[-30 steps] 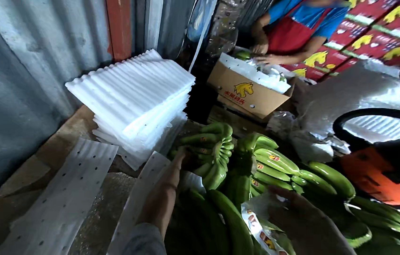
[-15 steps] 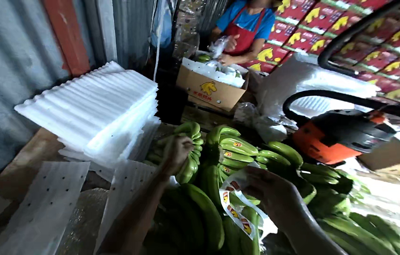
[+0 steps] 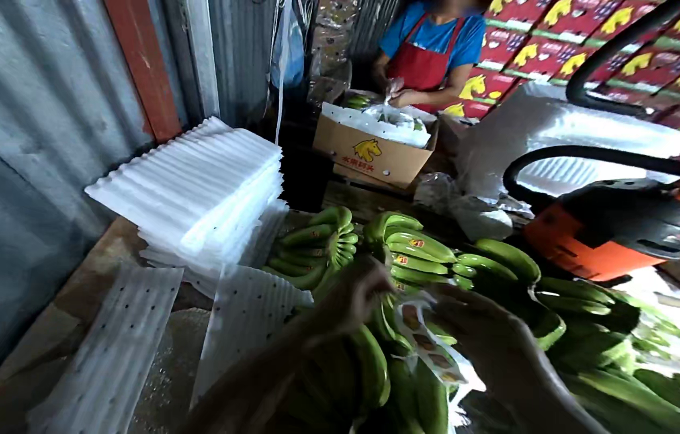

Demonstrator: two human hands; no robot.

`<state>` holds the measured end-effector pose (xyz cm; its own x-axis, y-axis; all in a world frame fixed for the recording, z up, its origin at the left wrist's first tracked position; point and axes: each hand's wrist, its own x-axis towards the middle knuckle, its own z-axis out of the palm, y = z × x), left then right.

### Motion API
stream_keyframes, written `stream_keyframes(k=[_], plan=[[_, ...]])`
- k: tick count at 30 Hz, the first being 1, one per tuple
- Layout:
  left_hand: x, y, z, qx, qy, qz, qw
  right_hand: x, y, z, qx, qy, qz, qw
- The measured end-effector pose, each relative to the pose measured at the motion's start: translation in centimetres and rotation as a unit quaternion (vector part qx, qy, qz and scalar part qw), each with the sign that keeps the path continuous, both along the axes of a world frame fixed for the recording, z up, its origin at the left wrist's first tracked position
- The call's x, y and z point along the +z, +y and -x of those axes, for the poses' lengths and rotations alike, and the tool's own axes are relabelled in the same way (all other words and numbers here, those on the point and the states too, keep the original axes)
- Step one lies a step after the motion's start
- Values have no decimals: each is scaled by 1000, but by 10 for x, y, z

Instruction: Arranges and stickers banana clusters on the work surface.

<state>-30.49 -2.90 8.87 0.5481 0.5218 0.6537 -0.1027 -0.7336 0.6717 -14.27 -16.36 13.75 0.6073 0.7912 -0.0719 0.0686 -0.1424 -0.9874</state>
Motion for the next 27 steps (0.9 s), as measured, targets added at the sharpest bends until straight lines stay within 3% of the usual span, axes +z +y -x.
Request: stream_keyframes(k=[1, 3, 5, 8, 11, 17, 25, 26, 27], plan=[[-2, 18, 1, 28, 19, 140, 990, -1, -2, -7, 0, -21, -13, 1000], [-28, 68, 1, 78, 106, 351, 927, 2, -6, -14, -5, -36, -18, 999], [-74, 106, 8, 110, 237, 407, 875, 7, -9, -17, -19, -46, -12, 999], [-87, 116, 23, 134, 390, 443, 796, 4, -11, -28, 0, -90, -4, 996], [-91, 127, 21, 114, 449, 431, 774, -4, -13, -37, 39, -130, 2, 991], [-93, 144, 20, 89, 489, 421, 759, -8, -14, -36, 78, -90, -14, 993], [-69, 153, 0, 92, 707, 270, 647, 3, -11, -27, 29, -75, 10, 997], [-70, 153, 1, 106, 681, 265, 675, 6, -10, -27, 15, -61, 9, 998], [-70, 150, 3, 122, 615, 265, 733, 7, -9, -28, 4, -51, 7, 999]])
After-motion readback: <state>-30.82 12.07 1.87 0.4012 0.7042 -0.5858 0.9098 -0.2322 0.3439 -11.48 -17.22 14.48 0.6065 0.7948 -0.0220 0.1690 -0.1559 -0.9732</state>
